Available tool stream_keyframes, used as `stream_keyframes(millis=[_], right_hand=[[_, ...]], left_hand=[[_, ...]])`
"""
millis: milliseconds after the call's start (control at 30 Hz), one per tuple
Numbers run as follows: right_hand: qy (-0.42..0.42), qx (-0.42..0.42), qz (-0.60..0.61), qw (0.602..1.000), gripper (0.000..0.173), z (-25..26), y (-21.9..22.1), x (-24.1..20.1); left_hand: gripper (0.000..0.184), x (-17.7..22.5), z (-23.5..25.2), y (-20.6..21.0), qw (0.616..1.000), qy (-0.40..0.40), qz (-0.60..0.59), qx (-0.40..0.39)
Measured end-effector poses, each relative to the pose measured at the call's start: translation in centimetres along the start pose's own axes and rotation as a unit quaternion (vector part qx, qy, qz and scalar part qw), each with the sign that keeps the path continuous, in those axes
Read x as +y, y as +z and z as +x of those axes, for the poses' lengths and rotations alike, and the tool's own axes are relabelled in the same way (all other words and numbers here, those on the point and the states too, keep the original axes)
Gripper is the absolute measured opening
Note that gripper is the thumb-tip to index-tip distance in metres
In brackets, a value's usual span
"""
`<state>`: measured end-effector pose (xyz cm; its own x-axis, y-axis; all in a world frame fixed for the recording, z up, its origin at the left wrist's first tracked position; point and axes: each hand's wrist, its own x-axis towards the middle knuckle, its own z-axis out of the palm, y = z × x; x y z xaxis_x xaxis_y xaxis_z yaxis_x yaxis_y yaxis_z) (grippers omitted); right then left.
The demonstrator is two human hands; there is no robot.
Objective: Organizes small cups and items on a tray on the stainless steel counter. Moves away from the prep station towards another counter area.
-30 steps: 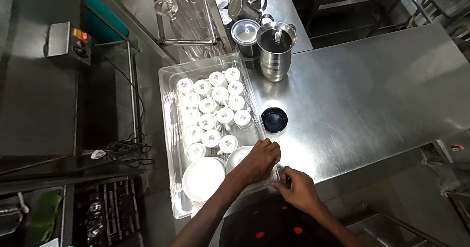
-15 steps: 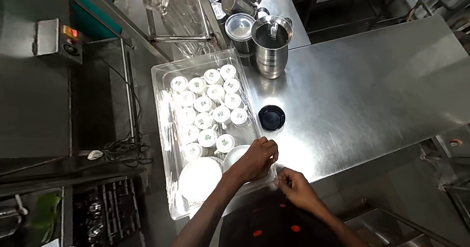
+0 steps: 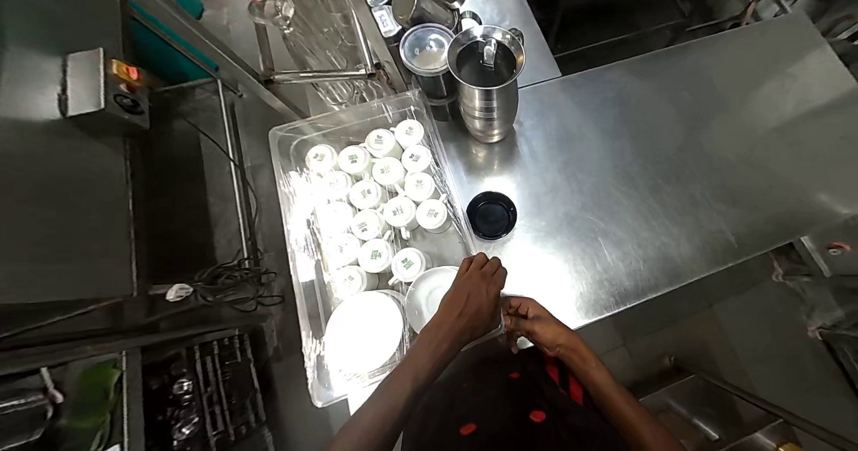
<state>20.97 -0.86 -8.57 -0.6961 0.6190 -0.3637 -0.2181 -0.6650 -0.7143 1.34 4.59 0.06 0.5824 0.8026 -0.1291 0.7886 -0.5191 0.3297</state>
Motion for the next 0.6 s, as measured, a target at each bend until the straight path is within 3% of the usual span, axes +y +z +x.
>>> stream_keyframes(millis=[133,233,333,433,533,600], right_hand=[[0.001,0.086,-0.029,0.996,0.015,-0.4,2.0,-1.5],[0.016,0.114,-0.056,0.992,0.019,-1.0,4.4,-3.1],[0.039,0.11,-0.06,0.991,0.023,-1.9,5.3,-4.5],[0.058,0.123,-0.063,0.989,0.025,-2.2,5.5,-5.0],[0.057,0.166,-0.095,0.98,0.017,-1.0,5.8,-4.5],[0.054,0.14,-0.084,0.985,0.015,-0.5,5.0,-4.4]], left_hand=[[0.015,-1.3,-0.1,0.7,0.998,0.052,-0.041,0.013],[0.018,-2.4,-0.3,1.2,0.986,0.087,-0.138,0.041],[0.024,-2.6,-0.3,1.2,0.978,0.068,-0.184,0.068],[0.028,-1.6,0.2,1.5,0.985,0.027,-0.149,0.088],[0.031,-0.5,1.3,2.2,0.998,-0.008,-0.061,0.026],[0.027,-0.2,2.4,2.0,0.999,-0.029,-0.012,-0.043]])
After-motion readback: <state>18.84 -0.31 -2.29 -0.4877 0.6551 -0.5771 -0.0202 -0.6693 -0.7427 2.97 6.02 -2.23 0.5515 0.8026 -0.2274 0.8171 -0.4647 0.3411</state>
